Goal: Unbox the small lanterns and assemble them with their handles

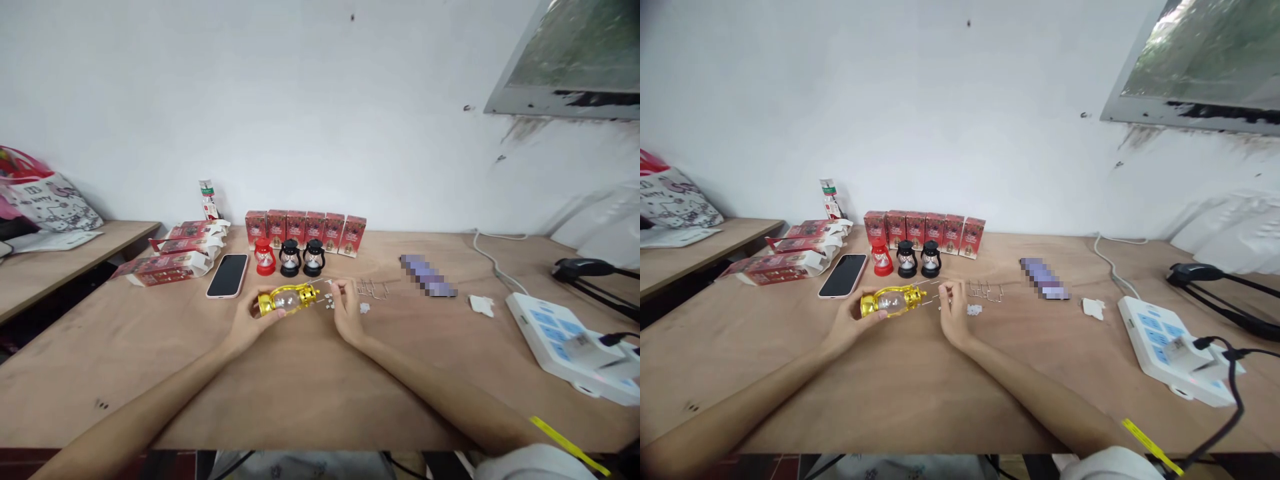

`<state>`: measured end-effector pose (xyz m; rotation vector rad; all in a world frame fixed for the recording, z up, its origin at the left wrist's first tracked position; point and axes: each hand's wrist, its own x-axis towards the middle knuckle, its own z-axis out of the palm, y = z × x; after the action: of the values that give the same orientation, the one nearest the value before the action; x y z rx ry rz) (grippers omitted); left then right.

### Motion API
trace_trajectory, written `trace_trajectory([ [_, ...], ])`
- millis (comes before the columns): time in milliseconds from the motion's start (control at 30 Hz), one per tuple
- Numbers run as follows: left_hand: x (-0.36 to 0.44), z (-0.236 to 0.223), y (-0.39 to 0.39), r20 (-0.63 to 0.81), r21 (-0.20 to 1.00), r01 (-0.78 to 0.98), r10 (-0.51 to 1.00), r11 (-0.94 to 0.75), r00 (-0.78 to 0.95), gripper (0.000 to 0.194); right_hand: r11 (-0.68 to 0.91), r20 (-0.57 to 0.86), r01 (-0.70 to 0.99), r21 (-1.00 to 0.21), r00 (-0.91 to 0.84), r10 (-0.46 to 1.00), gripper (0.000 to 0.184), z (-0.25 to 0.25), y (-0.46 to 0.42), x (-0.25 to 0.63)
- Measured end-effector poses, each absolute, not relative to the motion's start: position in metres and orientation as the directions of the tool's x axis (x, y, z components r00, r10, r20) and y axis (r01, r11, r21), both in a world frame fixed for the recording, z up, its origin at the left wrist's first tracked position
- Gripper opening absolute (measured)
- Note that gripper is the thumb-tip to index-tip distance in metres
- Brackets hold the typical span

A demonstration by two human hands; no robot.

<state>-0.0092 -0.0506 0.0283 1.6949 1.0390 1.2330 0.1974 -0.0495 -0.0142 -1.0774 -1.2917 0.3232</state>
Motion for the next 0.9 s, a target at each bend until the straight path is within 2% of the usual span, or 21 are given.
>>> trace_trajectory([
  [67, -0.01, 0.028, -0.051, 0.308, 0.918, 0.166, 0.912, -0.36, 0.271, 0.038, 0.457, 0.5, 0.209, -0.865, 0.267, 0.824, 0.027, -0.014, -0.045, 0.199],
  [133, -0.01, 0.026, -0.052, 0.293, 0.92, 0.173, 0.91, -0.352, 0.295, 0.036, 0.435, 0.453, 0.127, -0.891, 0.204, 0.868, 0.032, -0.014, -0.043, 0.2],
  [267, -0.009, 0.024, -0.052, 0.253, 0.94, 0.171, 0.94, -0.295, 0.227, 0.038, 0.396, 0.393, -0.006, -0.918, 0.106, 0.913, 0.043, -0.014, -0.039, 0.201],
  [333, -0.009, 0.025, -0.052, 0.222, 0.952, 0.154, 0.943, -0.264, 0.246, 0.039, 0.363, 0.361, -0.062, -0.93, 0.047, 0.932, 0.045, -0.013, -0.038, 0.201],
  [500, -0.006, 0.026, -0.058, 0.201, 0.961, 0.092, 0.885, -0.262, 0.42, 0.042, 0.312, 0.321, -0.13, -0.941, -0.057, 0.945, 0.044, -0.013, -0.042, 0.199],
  [600, -0.004, 0.024, -0.059, 0.208, 0.962, 0.086, 0.902, -0.258, 0.378, 0.042, 0.331, 0.339, -0.151, -0.931, -0.028, 0.94, 0.042, -0.013, -0.047, 0.197],
  [733, -0.006, 0.022, -0.05, 0.218, 0.962, 0.128, 0.96, -0.242, 0.173, 0.041, 0.397, 0.398, -0.143, -0.907, 0.018, 0.917, 0.037, -0.001, -0.051, 0.198],
  [833, -0.008, 0.023, -0.043, 0.264, 0.956, 0.113, 0.963, -0.269, 0.058, 0.045, 0.547, 0.534, -0.019, -0.837, 0.194, 0.823, 0.033, 0.025, -0.05, 0.214],
  [900, -0.009, 0.024, -0.041, 0.302, 0.95, 0.076, 0.953, -0.302, 0.014, 0.048, 0.619, 0.627, 0.154, -0.77, 0.363, 0.689, 0.031, 0.049, -0.043, 0.238],
])
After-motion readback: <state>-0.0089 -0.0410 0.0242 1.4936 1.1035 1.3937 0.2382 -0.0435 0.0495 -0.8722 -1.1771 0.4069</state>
